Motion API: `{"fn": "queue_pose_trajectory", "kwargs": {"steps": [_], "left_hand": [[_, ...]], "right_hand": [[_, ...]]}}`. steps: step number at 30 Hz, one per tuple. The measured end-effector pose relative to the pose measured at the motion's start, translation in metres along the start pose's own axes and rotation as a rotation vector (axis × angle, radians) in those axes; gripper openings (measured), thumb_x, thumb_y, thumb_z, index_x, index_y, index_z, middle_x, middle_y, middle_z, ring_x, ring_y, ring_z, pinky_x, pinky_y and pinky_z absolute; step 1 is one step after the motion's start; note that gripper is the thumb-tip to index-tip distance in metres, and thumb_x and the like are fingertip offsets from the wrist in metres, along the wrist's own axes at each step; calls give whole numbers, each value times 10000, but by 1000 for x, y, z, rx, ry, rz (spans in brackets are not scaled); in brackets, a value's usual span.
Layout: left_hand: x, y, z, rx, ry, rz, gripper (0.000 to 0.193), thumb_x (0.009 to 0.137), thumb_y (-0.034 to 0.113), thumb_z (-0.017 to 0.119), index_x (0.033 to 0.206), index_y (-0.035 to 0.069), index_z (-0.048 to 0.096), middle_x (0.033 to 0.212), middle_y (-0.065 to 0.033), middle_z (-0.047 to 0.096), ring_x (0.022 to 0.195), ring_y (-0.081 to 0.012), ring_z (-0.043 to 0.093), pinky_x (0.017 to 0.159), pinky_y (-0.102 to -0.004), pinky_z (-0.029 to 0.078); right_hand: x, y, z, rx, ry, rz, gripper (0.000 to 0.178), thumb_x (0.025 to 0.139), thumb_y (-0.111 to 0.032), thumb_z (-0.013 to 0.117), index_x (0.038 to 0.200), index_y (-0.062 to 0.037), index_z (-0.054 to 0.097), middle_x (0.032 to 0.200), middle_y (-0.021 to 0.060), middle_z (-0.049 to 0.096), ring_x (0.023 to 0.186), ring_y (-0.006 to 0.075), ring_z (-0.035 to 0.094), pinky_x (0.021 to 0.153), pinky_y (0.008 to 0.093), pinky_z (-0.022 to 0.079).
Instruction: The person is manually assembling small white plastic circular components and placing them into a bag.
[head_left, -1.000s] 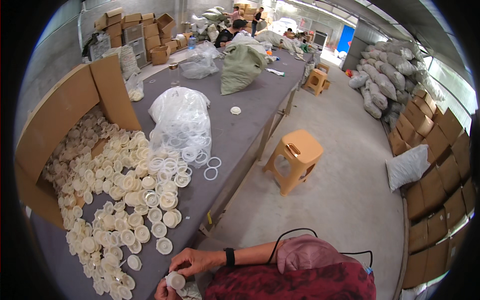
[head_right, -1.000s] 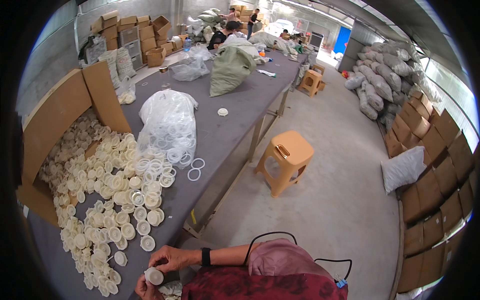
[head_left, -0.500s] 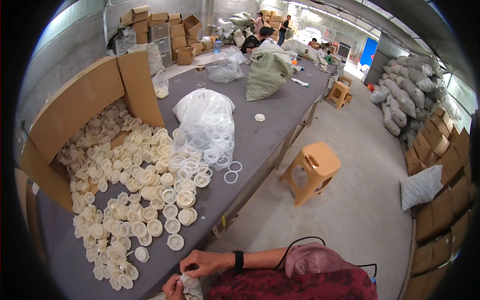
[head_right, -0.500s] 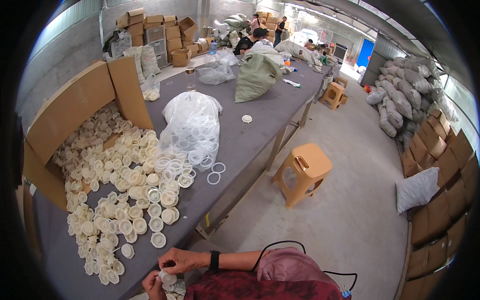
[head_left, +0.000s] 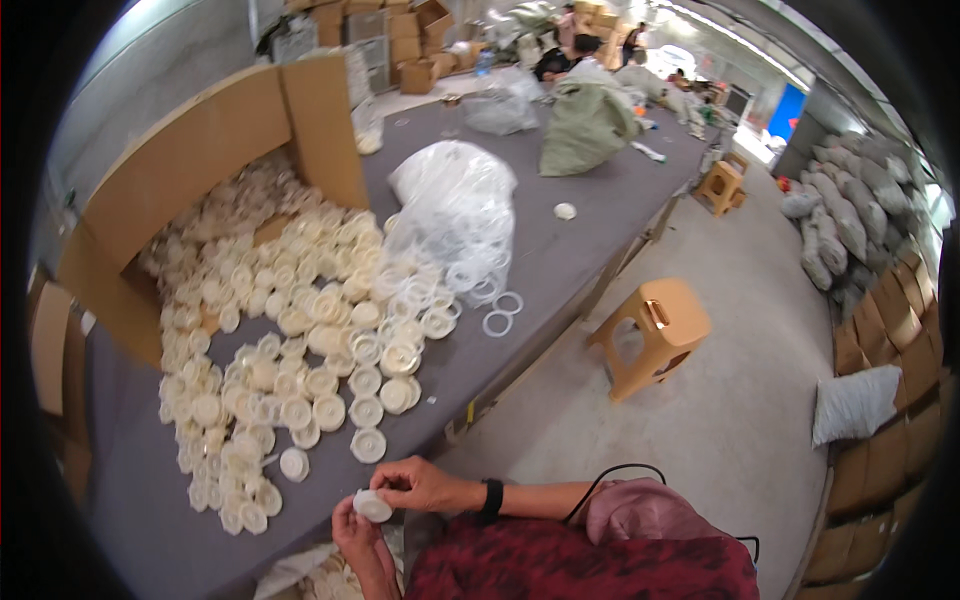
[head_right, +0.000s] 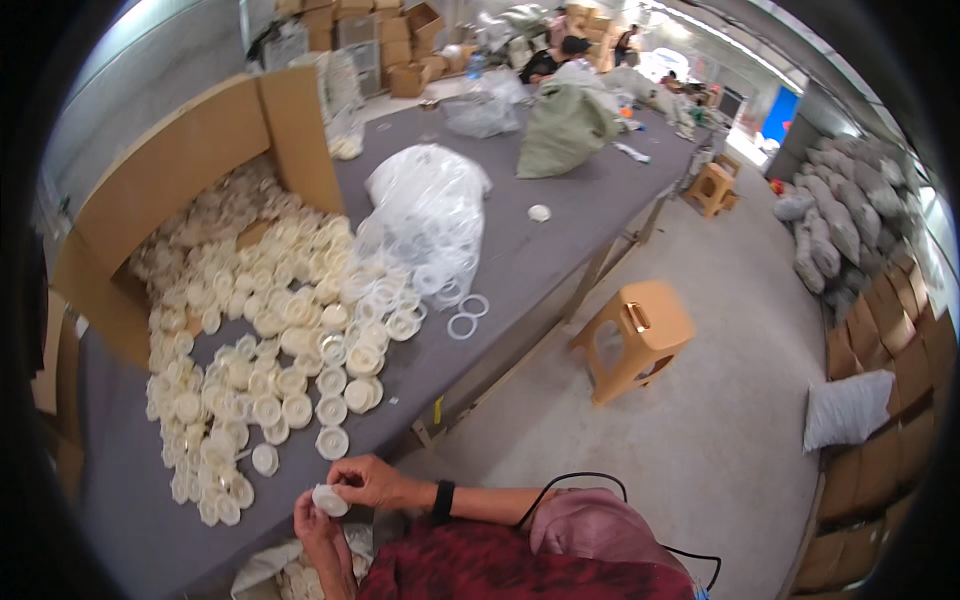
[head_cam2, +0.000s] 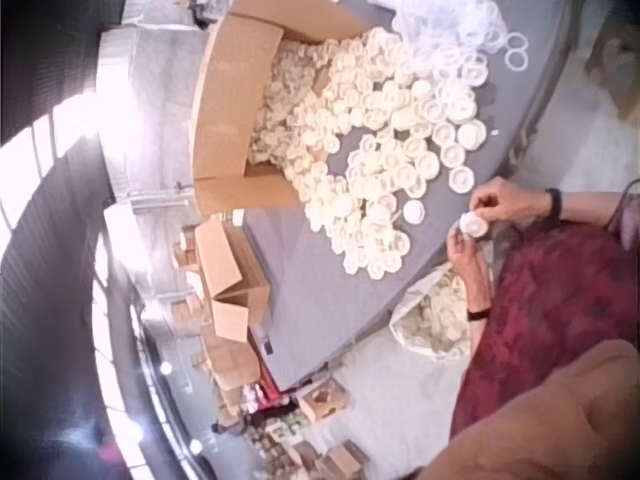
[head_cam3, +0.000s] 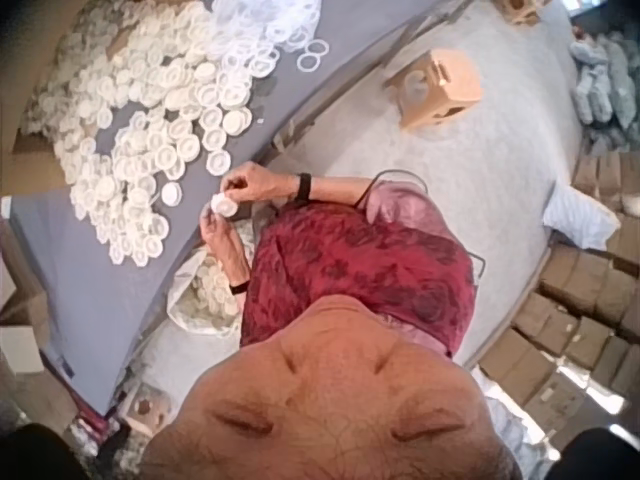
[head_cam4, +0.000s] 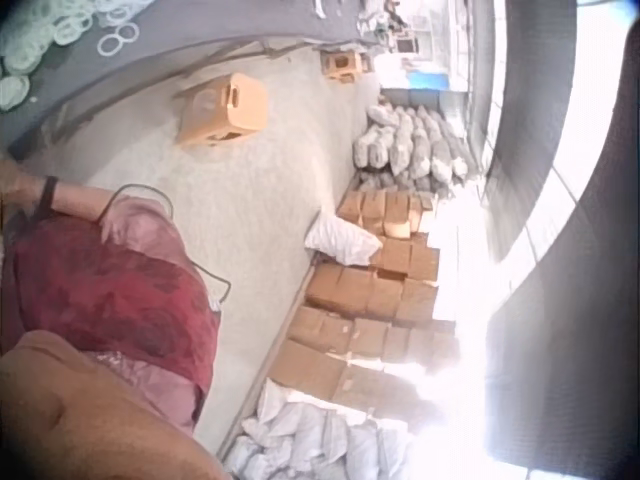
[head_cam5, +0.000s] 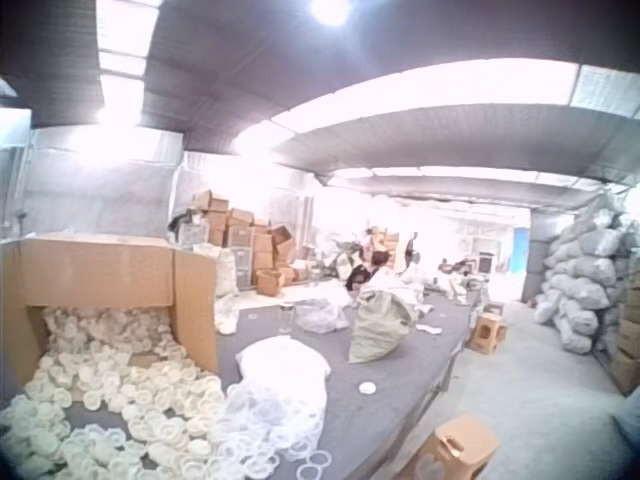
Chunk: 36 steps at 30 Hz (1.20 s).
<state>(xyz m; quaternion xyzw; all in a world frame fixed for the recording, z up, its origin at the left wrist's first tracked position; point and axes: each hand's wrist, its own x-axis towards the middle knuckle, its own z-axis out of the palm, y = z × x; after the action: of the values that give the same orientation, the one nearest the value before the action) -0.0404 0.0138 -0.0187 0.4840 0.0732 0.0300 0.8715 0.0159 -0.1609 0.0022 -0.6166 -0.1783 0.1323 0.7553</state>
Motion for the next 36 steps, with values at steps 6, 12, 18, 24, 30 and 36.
{"fn": "queue_pose_trajectory", "kwargs": {"steps": [6, 12, 18, 24, 30, 36], "left_hand": [[15, 22, 15, 377, -252, -2, 201, 897, 27, 613, 1092, -9, 646, 1084, -73, 661, 1011, -163, 626, 916, -305, 492], [21, 47, 21, 534, -351, -25, 495, 864, 24, 669, 1311, 22, 457, 962, -35, 627, 904, -90, 593, 794, -235, 461], [16, 24, 14, 64, -194, -81, 416, 886, 88, 708, 1246, 23, 511, 1026, -41, 645, 962, -115, 608, 883, -258, 464], [-1, 3, -3, -103, -109, -67, 170, 909, 62, 679, 1068, 8, 650, 979, -40, 649, 907, -104, 606, 830, -245, 478], [4, 23, -1, 219, -245, -12, 91, 893, 48, 667, 949, -24, 679, 898, -44, 613, 827, -134, 548, 753, -260, 422], [6, 37, 6, 552, -334, 68, 81, 861, 14, 633, 923, -29, 664, 806, -60, 586, 752, -152, 535, 684, -285, 407]], "right_hand": [[1, -19, -19, -255, -21, -55, 151, 879, -74, 645, 1010, -3, 672, 806, 60, 674, 741, 66, 611, 677, 248, 517], [10, -31, -30, -324, -221, -10, 153, 891, -48, 614, 1014, 25, 668, 859, 63, 671, 755, 96, 640, 656, 253, 528], [3, -14, -17, 150, -50, 98, 143, 944, -50, 594, 1034, 48, 647, 961, 70, 654, 797, 125, 644, 683, 264, 587], [0, -12, -20, -161, -101, -57, 130, 900, -14, 627, 1014, 39, 662, 906, 61, 672, 777, 105, 638, 676, 249, 541], [4, -23, -13, -224, -120, -118, 131, 844, 1, 651, 971, 25, 671, 846, 83, 667, 713, 135, 630, 659, 247, 511], [8, -25, -13, -409, -272, -199, 179, 822, -36, 678, 997, 0, 675, 792, 96, 643, 672, 201, 637, 600, 303, 494]]}}
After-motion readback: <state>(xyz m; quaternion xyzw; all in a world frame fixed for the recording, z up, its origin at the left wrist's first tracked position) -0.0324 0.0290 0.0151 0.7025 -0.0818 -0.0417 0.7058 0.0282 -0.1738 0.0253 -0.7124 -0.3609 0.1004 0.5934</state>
